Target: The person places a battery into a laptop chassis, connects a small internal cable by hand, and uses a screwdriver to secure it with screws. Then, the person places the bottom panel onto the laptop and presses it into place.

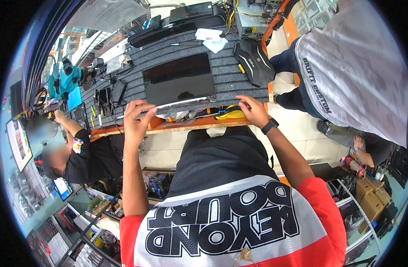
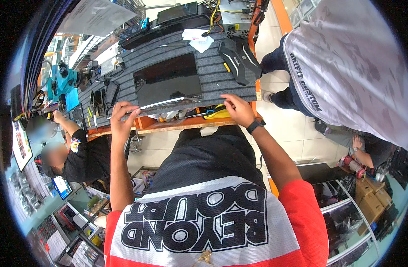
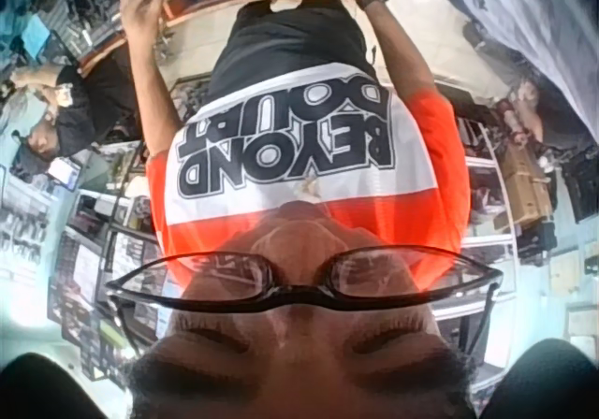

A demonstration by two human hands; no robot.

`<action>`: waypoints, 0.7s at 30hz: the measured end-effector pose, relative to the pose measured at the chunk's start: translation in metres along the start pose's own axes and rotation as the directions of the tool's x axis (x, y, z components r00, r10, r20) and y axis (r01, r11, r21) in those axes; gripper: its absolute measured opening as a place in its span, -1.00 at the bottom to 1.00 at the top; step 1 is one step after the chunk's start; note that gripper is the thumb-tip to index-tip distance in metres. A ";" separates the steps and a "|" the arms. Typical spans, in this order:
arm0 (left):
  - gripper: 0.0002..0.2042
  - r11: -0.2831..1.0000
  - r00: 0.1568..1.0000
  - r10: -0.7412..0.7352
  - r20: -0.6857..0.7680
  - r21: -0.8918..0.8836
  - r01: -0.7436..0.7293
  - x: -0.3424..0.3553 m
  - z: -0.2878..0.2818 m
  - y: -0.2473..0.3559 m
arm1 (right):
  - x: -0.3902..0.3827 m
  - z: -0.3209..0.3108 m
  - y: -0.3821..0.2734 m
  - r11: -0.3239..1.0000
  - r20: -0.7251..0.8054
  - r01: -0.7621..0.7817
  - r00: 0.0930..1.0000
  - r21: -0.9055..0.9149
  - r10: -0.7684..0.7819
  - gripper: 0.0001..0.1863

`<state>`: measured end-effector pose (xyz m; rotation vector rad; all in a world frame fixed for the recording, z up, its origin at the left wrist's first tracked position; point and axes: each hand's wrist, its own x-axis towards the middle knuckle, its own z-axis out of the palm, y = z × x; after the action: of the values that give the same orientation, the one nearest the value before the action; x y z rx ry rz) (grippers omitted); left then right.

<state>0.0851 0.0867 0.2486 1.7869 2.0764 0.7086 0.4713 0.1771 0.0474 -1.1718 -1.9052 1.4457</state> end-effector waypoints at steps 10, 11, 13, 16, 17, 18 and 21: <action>-0.86 0.992 0.932 0.061 -0.358 -0.080 -0.096 -0.004 -0.025 -0.024 | -0.031 -0.011 0.007 0.998 -0.191 -0.060 0.980 -0.033 0.053 -0.68; -0.83 0.993 0.891 0.013 -0.455 -0.100 -0.066 -0.008 -0.032 -0.035 | -0.032 -0.007 0.011 0.997 -0.241 -0.075 0.968 -0.012 0.070 -0.74; -0.70 0.974 0.753 -0.153 -0.640 -0.224 0.008 -0.024 -0.039 -0.067 | -0.033 0.001 0.015 0.993 -0.289 -0.082 0.956 -0.079 0.056 -0.81; -0.65 0.825 0.572 -0.511 -0.642 -0.553 0.116 -0.056 -0.041 -0.131 | -0.031 0.018 0.020 0.972 -0.371 -0.099 0.928 -0.212 0.014 -0.84; -0.66 0.816 0.568 -0.542 -0.620 -0.550 0.178 -0.064 -0.034 -0.146 | -0.030 0.022 0.023 0.963 -0.387 -0.088 0.922 -0.256 -0.019 -0.82; -0.65 0.799 0.545 -0.589 -0.596 -0.533 0.279 -0.080 -0.021 -0.186 | -0.025 0.029 0.021 0.952 -0.392 -0.071 0.918 -0.298 -0.054 -0.80; -0.67 0.781 0.742 -0.584 -0.329 -0.477 0.402 -0.088 0.024 -0.246 | -0.006 0.038 0.002 0.892 -0.358 -0.028 0.921 -0.451 -0.152 -0.78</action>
<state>-0.0900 -0.0201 0.0851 0.8187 2.3471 1.3467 0.4459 0.1523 0.0335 -1.4532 -2.0132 0.6735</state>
